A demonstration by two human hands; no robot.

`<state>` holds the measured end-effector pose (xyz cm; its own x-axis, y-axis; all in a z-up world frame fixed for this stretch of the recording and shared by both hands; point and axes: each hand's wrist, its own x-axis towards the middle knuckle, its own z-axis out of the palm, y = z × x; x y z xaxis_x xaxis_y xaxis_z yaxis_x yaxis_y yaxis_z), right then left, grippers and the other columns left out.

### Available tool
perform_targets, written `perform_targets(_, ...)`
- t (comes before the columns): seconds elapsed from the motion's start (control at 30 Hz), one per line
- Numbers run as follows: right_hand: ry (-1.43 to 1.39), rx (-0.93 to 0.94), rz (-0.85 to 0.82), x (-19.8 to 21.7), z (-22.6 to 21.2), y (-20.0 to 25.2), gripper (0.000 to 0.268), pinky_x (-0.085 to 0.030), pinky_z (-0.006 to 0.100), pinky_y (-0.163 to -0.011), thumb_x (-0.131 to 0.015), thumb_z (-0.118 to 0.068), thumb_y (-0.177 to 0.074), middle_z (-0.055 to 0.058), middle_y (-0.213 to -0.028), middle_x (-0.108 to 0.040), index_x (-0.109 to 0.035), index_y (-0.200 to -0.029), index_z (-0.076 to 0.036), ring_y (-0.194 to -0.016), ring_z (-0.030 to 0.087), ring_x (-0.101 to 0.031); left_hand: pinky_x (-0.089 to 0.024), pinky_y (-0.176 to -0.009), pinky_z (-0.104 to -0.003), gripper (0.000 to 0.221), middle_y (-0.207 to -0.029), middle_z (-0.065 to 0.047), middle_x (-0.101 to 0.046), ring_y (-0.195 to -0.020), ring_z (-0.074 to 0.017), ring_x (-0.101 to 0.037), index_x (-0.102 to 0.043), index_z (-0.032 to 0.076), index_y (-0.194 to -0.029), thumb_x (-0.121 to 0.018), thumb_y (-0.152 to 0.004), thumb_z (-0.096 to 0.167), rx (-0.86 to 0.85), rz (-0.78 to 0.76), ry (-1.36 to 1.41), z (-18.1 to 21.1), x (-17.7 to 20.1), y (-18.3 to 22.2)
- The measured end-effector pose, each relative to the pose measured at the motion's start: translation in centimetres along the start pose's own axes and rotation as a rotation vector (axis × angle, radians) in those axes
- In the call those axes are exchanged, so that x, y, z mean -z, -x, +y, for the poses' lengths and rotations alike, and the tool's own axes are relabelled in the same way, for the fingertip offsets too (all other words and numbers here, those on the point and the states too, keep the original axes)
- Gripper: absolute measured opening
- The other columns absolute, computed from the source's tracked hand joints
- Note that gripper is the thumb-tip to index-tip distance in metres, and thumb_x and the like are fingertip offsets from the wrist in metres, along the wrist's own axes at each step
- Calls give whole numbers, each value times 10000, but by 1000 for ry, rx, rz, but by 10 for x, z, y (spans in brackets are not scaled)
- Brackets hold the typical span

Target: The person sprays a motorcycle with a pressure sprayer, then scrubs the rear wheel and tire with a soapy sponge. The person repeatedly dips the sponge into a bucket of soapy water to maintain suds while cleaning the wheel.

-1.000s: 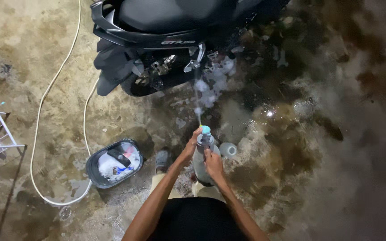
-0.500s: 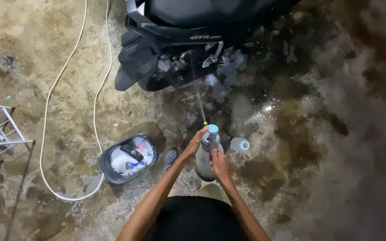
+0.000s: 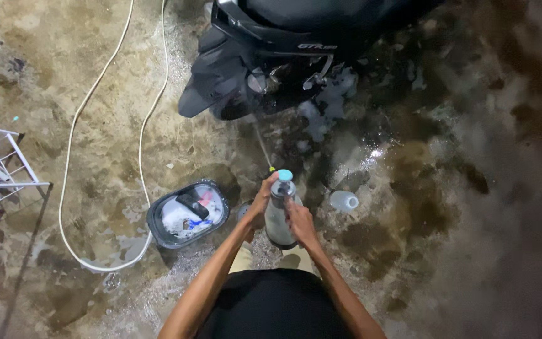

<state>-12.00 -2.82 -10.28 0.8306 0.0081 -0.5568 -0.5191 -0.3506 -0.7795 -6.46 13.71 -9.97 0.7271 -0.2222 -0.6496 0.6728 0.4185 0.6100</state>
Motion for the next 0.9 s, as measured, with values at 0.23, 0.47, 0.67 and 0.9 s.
perform_targets(0.23, 338, -52, -27, -15, 8, 2, 749, -483, 474, -670, -409, -647, -987, 181, -685, -661, -683, -727, 0, -688, 332, -655, -452, -986, -370, 638, -1127, 3, -671, -1060, -172, -600, -656, 160, -1209, -439, -936, 694, 70, -99, 192, -44, 37, -5)
perform_targets(0.47, 301, -64, 7, -20, 9, 17, 684, -476, 475, -662, -485, -597, -995, 235, -693, -631, -654, -760, 22, -654, 340, -628, -338, -1105, -327, 722, -1300, -7, -616, -1223, -162, -536, -586, 173, -1345, -309, -952, 712, -48, -31, -49, -59, 45, 4)
perform_targets(0.67, 234, 0, 86, -7, 3, 33, 634, -490, 445, -648, -439, -552, -1016, 170, -692, -642, -667, -790, -5, -646, 303, -641, -316, -1132, -340, 744, -1363, -25, -558, -1282, -164, -499, -569, 137, -1355, -381, -936, 722, -21, -74, -118, -33, 16, 13)
perform_targets(0.9, -124, -287, 237, 1, -17, 32, 644, -454, 367, -456, -479, -585, -1013, 77, -605, -597, -676, -798, -11, -468, 183, -577, -420, -1014, -400, 714, -1102, -96, -569, -1086, -221, -526, -584, 50, -1112, -454, -963, 736, -89, -95, -526, 25, -36, 8)
